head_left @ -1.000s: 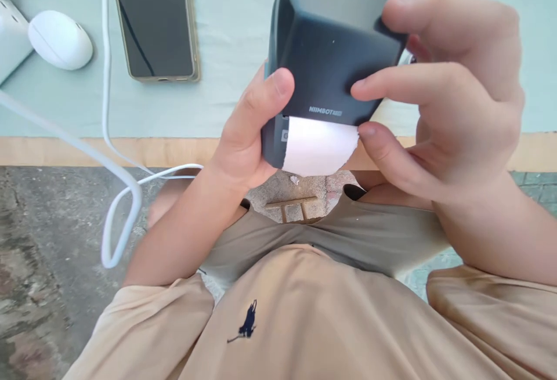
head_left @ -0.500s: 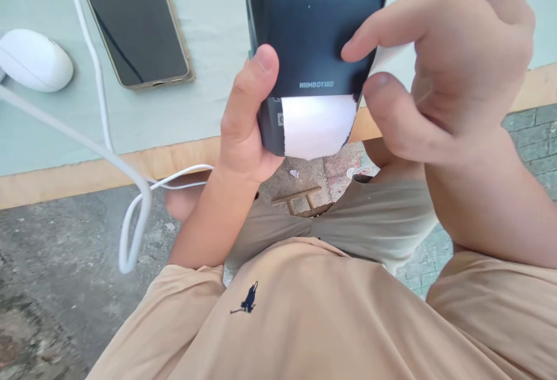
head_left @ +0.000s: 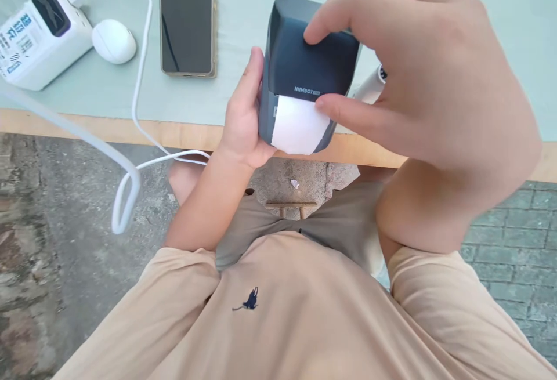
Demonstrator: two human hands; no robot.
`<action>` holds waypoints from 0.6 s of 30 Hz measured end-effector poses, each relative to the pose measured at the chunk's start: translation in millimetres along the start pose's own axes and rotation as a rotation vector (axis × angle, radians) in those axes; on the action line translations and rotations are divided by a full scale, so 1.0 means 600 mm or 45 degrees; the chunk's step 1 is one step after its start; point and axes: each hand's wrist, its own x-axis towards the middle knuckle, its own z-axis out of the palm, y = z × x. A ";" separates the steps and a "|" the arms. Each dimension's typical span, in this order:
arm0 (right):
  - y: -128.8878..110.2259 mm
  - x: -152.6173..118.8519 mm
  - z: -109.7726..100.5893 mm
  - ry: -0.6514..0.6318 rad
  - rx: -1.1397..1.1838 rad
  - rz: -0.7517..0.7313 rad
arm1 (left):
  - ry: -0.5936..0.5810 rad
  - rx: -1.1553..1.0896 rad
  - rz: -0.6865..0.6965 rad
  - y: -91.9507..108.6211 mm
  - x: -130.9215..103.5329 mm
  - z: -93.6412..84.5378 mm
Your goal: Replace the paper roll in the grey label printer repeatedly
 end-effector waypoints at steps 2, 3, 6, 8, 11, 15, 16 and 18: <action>0.003 0.000 0.003 -0.006 0.046 0.040 | 0.002 -0.009 -0.009 0.004 0.002 0.009; 0.004 0.001 0.005 0.003 0.072 0.045 | 0.018 -0.011 -0.004 0.006 0.002 0.013; 0.003 -0.001 0.009 0.039 0.106 0.033 | 0.072 -0.038 0.001 0.013 -0.003 0.019; -0.001 -0.004 0.008 0.052 0.110 0.043 | 0.115 -0.061 -0.019 0.016 -0.008 0.019; -0.009 -0.009 0.005 0.087 0.163 -0.001 | 0.196 -0.070 -0.017 0.012 -0.017 0.010; -0.020 -0.009 0.003 0.102 0.203 -0.053 | 0.302 -0.124 0.045 0.005 -0.022 -0.005; -0.021 -0.007 0.003 0.105 0.195 -0.047 | 0.303 -0.131 0.041 0.006 -0.022 -0.006; -0.023 -0.002 0.002 0.124 0.201 -0.036 | 0.250 -0.127 -0.001 0.011 -0.021 -0.004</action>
